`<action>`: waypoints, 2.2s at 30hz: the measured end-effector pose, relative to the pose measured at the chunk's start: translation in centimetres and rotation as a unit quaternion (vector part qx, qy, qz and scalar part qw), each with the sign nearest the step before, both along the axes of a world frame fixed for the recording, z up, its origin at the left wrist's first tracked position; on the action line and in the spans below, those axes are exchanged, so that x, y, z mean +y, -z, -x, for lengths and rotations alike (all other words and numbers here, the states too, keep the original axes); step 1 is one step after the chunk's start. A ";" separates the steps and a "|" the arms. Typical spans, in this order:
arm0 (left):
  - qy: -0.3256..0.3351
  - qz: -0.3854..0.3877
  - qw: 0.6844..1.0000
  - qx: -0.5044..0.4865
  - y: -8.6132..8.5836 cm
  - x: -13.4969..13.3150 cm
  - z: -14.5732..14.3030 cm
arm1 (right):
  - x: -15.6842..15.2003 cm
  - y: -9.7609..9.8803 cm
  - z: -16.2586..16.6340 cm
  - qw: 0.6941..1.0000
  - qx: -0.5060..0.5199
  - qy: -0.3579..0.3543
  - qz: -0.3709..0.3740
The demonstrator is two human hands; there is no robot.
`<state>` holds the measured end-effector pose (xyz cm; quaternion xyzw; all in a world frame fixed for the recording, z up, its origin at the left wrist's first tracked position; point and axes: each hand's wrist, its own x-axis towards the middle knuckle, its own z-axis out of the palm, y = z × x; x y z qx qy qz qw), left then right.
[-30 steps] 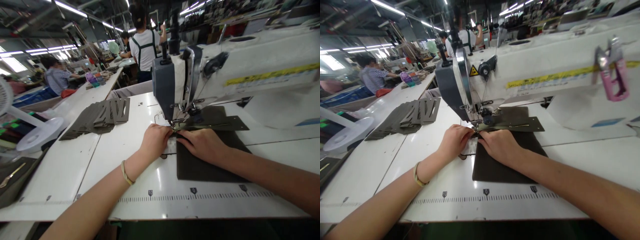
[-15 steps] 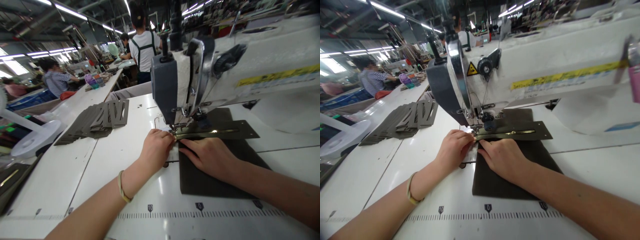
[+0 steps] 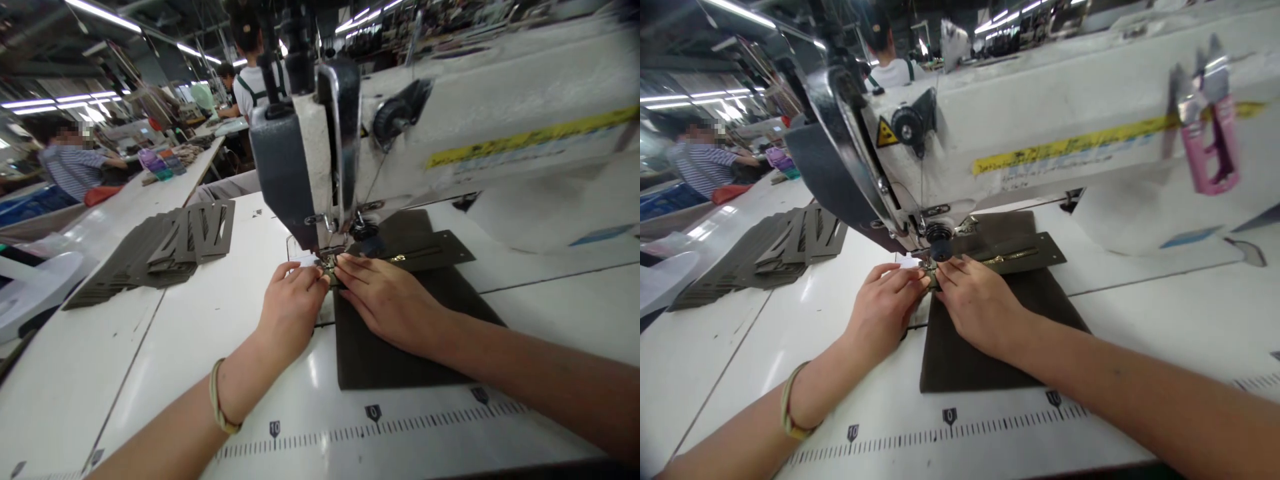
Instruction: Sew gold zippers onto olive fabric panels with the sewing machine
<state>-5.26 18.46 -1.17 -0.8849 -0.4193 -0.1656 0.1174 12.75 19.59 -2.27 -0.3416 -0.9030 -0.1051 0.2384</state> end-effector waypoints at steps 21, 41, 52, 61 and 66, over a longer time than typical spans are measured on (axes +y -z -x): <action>-0.006 -0.002 1.000 -0.030 0.7 1.1 -0.2 | 1.0 -0.2 0.4 0.999 0.026 -0.020 -0.019; -0.018 -0.035 0.997 -0.060 1.4 1.6 -0.1 | 1.6 0.2 0.5 0.997 0.038 -0.025 0.065; -0.062 -0.005 0.992 -0.112 0.7 0.8 0.4 | 1.3 0.7 -1.3 0.996 0.008 0.065 -0.055; -0.060 0.103 0.993 -0.027 -2.2 -0.4 1.8 | -7.4 -3.1 0.5 0.995 -0.042 0.044 -0.078; -0.063 0.098 0.993 0.001 -2.2 -0.4 1.5 | -9.2 -1.0 -0.7 0.994 -0.022 0.028 -0.105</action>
